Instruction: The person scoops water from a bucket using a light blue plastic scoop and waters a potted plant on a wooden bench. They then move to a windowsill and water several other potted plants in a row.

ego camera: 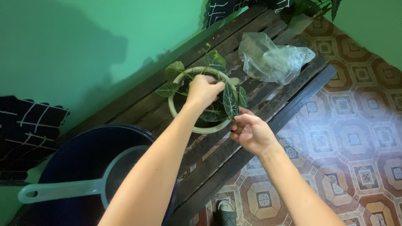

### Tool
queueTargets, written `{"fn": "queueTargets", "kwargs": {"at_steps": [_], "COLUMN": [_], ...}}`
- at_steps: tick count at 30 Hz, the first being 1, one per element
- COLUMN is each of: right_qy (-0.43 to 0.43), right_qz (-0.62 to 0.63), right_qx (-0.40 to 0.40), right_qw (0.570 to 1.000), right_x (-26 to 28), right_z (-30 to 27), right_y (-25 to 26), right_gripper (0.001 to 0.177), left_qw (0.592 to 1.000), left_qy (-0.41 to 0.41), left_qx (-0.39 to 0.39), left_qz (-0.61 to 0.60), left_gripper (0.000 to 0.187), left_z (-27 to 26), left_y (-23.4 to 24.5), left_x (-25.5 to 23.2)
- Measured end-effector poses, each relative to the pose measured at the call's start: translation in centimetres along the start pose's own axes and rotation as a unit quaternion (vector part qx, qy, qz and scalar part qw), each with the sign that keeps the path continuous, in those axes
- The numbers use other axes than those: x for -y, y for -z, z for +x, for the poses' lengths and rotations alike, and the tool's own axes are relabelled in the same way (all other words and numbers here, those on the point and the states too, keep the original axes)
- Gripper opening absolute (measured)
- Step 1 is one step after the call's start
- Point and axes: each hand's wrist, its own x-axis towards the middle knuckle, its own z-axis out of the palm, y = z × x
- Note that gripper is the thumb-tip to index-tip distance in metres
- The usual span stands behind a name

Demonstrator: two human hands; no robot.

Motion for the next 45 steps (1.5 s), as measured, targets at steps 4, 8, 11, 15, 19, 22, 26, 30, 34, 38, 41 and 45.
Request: {"fn": "queueTargets", "kwargs": {"at_steps": [4,8,11,15,19,22,26,30,34,38,41,45], "right_qy": [-0.007,-0.005,0.002,0.020,0.014,0.005,0.009,0.037,0.087,0.141,0.179,0.164], "right_qz": [-0.047,-0.124,-0.163,-0.172,-0.186,-0.217,-0.275,-0.370,-0.423,-0.406,-0.382,-0.345], "right_qx": [-0.013,-0.010,-0.012,-0.021,-0.027,-0.032,-0.037,-0.018,-0.026,-0.070,-0.101,-0.111], "right_qw": [0.999,0.992,0.987,0.985,0.982,0.976,0.961,0.928,0.902,0.900,0.901,0.917], "right_x": [0.4,1.0,1.4,2.1,2.6,2.8,2.5,1.7,0.3,-1.2,-2.8,-3.7], "right_z": [0.1,0.7,1.5,2.3,2.8,3.1,3.1,2.4,1.5,0.5,0.0,-0.2], "right_y": [-1.0,-1.9,-2.3,-2.7,-3.0,-3.3,-3.8,-4.5,-5.2,-5.1,-4.8,-4.2], "right_gripper": [0.039,0.046,0.046,0.041,0.033,0.030,0.031,0.036,0.040,0.041,0.041,0.034], "left_qw": [0.994,0.968,0.969,0.974,0.982,0.986,0.986,0.976,0.982,0.990,0.957,0.922], "left_qy": [-0.109,-0.231,-0.170,-0.097,-0.108,-0.051,0.005,0.063,0.041,-0.068,-0.198,-0.297], "left_qx": [-0.027,-0.062,-0.025,0.048,0.005,-0.006,0.009,0.039,-0.035,-0.085,-0.099,-0.089], "left_qz": [0.014,0.077,0.180,0.199,0.155,0.159,0.166,0.204,0.179,0.088,0.186,0.232], "left_gripper": [0.030,0.035,0.033,0.036,0.046,0.042,0.038,0.033,0.040,0.041,0.026,0.033], "left_z": [0.0,-2.0,-4.6,-6.5,-6.7,-5.8,-5.3,-5.2,-4.3,-4.4,-6.2,-8.7], "left_y": [-0.2,2.2,4.6,6.6,5.7,6.1,6.9,6.8,8.2,8.4,6.9,5.2], "left_x": [0.4,0.4,0.2,0.6,2.3,3.5,3.6,3.5,4.0,3.0,1.3,-1.0]}}
